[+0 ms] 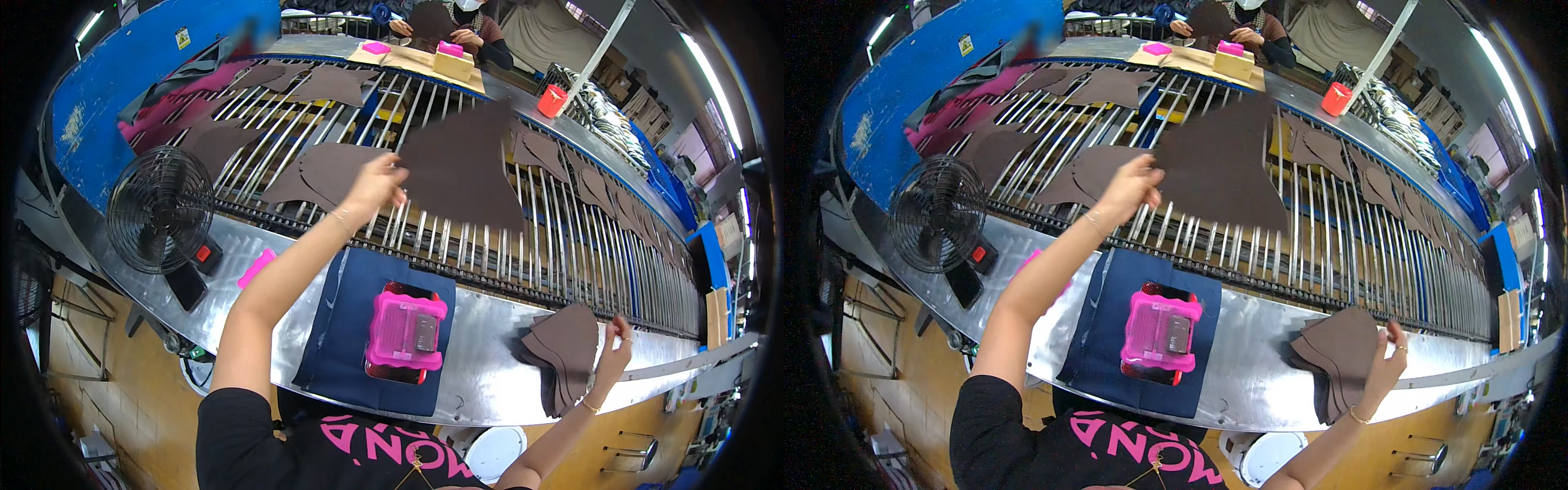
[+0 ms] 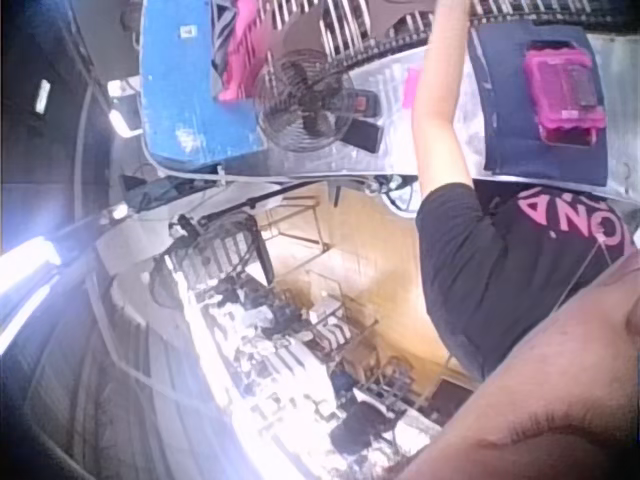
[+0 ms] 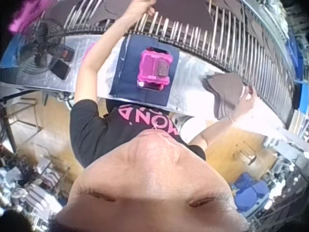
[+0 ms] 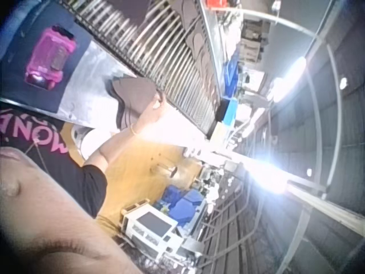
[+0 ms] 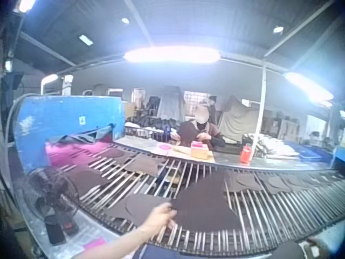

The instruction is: The person walks through a factory floor, picks up a stack of brown fabric pieces from a blue crate, and returns to a conveyor belt. They repeatedly pick up individual fabric pieces from the belt, inspect them, and place them into a pink container or onto a stack on the table.

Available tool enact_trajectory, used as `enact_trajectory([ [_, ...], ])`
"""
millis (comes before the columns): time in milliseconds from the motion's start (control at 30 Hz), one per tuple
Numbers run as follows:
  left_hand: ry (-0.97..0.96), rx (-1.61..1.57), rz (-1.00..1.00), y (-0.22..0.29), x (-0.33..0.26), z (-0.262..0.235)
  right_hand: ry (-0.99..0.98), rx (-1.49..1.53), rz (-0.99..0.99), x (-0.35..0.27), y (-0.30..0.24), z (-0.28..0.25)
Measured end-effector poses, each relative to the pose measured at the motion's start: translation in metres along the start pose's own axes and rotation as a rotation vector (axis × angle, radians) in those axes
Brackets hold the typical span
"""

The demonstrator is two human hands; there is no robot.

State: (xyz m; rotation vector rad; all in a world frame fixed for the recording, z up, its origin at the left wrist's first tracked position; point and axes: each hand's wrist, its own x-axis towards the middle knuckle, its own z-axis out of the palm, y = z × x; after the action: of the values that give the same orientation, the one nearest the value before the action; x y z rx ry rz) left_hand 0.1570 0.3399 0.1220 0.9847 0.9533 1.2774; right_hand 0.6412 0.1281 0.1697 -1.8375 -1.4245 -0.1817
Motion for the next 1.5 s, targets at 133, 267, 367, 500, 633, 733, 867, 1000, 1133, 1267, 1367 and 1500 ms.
enact_trajectory([
  [133,0.384,-0.324,0.002,-0.047,0.047,-0.108,-0.144,-0.256,0.174,-0.047,0.088,0.024],
  [267,0.577,-0.38,0.047,-0.09,0.077,-0.189,-0.115,-0.394,0.355,-0.092,0.119,0.032],
  [367,0.615,-0.406,-0.006,-0.102,0.088,-0.191,-0.095,-0.369,0.45,-0.116,0.136,0.025],
  [500,0.753,-0.31,-0.102,-0.104,0.091,-0.199,-0.094,-0.426,0.47,-0.117,0.147,0.029],
  [633,0.656,-0.067,-0.199,-0.092,0.071,-0.199,-0.089,-0.64,0.505,-0.111,0.157,0.032],
  [733,0.455,-0.129,-0.153,-0.073,0.045,-0.175,-0.066,-0.721,0.571,-0.105,0.153,0.033],
  [867,0.224,-0.018,-0.112,-0.026,-0.021,-0.141,-0.011,-0.534,0.497,-0.087,0.106,0.031],
  [1000,0.104,0.184,-0.096,0.012,-0.071,-0.103,-0.168,-0.373,0.496,-0.079,0.074,0.002],
  [1133,-0.045,0.328,-0.044,0.036,-0.109,-0.049,-0.11,0.206,0.475,-0.061,-0.03,-0.036],
  [1267,-0.3,0.582,0.254,0.044,-0.126,0.0,-0.061,0.794,0.285,-0.059,-0.087,-0.027],
  [1367,-0.338,0.663,0.534,0.045,-0.143,0.029,-0.253,1.074,0.179,-0.059,-0.134,0.003],
  [1500,-0.235,0.374,0.092,0.071,-0.164,0.028,-0.466,1.294,0.128,-0.071,-0.17,0.04],
])
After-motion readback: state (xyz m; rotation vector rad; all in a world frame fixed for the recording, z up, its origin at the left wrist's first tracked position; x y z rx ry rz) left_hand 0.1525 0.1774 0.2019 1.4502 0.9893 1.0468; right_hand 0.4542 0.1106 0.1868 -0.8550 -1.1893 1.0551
